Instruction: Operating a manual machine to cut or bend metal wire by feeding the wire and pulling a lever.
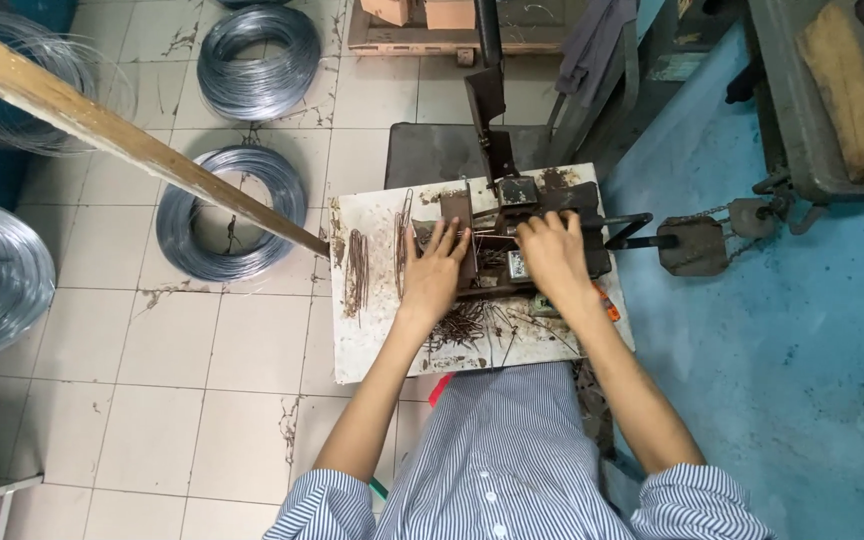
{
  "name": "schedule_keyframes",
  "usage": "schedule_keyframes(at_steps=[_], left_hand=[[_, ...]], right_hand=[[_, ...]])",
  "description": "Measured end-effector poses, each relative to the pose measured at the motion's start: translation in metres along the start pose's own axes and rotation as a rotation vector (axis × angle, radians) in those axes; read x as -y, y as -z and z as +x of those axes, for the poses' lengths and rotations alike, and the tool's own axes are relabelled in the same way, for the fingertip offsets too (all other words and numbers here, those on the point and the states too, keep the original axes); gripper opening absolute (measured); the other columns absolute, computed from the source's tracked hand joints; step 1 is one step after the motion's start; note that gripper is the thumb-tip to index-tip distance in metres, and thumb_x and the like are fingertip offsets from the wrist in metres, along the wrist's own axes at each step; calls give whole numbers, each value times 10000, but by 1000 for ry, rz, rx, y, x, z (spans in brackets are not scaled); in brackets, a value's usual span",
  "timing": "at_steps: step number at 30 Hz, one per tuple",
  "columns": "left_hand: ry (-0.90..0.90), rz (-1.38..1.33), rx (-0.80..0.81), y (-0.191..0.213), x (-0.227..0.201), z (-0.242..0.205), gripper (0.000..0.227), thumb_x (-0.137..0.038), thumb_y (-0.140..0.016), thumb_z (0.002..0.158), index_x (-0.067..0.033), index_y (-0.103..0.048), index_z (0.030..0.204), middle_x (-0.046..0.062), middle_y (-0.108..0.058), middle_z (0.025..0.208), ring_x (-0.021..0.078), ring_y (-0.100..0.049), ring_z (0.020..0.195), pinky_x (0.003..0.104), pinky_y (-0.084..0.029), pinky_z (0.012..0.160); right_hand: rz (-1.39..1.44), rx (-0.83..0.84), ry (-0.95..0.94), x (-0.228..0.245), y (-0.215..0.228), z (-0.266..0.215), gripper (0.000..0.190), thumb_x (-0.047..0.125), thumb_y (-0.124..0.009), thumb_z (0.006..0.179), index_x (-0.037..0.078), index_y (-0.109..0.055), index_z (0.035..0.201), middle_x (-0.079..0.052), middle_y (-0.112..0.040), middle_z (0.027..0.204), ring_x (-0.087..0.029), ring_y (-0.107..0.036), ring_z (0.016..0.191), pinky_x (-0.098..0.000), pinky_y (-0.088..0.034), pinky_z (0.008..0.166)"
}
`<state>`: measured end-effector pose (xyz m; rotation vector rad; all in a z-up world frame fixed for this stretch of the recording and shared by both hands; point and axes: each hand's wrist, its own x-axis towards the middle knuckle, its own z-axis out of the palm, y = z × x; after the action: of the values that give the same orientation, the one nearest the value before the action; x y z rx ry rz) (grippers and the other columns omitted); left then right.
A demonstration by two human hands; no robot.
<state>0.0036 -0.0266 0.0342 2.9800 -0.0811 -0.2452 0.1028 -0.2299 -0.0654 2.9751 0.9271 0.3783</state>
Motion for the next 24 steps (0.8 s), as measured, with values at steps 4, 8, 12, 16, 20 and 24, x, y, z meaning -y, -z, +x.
schedule_keyframes(at_steps=[4,8,12,16,20,24], left_hand=[[-3,-15,12,-1,-2,7,653,34,-574,897,-165,-489,1514,99,-405,1620,231,-251,1555,639,60,1219],[-33,-111,-7,0,3,8,564,-66,-601,895,-104,-544,1455,125,-504,1542,250,-359,1503,663,75,1203],[-51,-135,-52,0,0,9,619,-458,-548,975,-59,-549,1447,132,-522,1529,272,-387,1494,647,80,1208],[-50,-83,-144,-25,-9,12,730,-543,-584,931,-8,-549,1427,170,-523,1516,302,-400,1482,670,101,1202],[36,-262,-294,-25,-25,-1,736,-348,-747,848,27,-525,1441,201,-489,1540,304,-323,1517,667,68,1193],[83,-427,-433,-30,-34,-3,693,-180,-791,833,39,-527,1435,235,-502,1522,318,-307,1519,652,59,1192]], right_hand=[[45,-84,6,29,12,-26,95,192,-636,993,164,-728,992,-39,-707,955,-194,-610,1022,-426,-424,1024],[60,-101,-34,78,30,-50,106,86,-632,960,71,-713,1027,-129,-681,970,-271,-606,994,-393,-488,865],[327,104,-203,123,40,-69,161,70,-603,994,25,-688,1123,-136,-670,1042,-235,-588,1023,-312,-516,816],[470,66,-230,134,24,-83,187,48,-639,956,-34,-687,1118,-158,-671,1091,-253,-580,1089,-310,-569,835],[687,94,-244,114,38,-88,241,103,-624,965,-21,-678,1165,-165,-654,1142,-289,-590,1095,-376,-538,900],[757,145,-184,77,31,-93,250,210,-602,996,50,-725,1144,-183,-696,1068,-344,-645,1021,-440,-531,890]])
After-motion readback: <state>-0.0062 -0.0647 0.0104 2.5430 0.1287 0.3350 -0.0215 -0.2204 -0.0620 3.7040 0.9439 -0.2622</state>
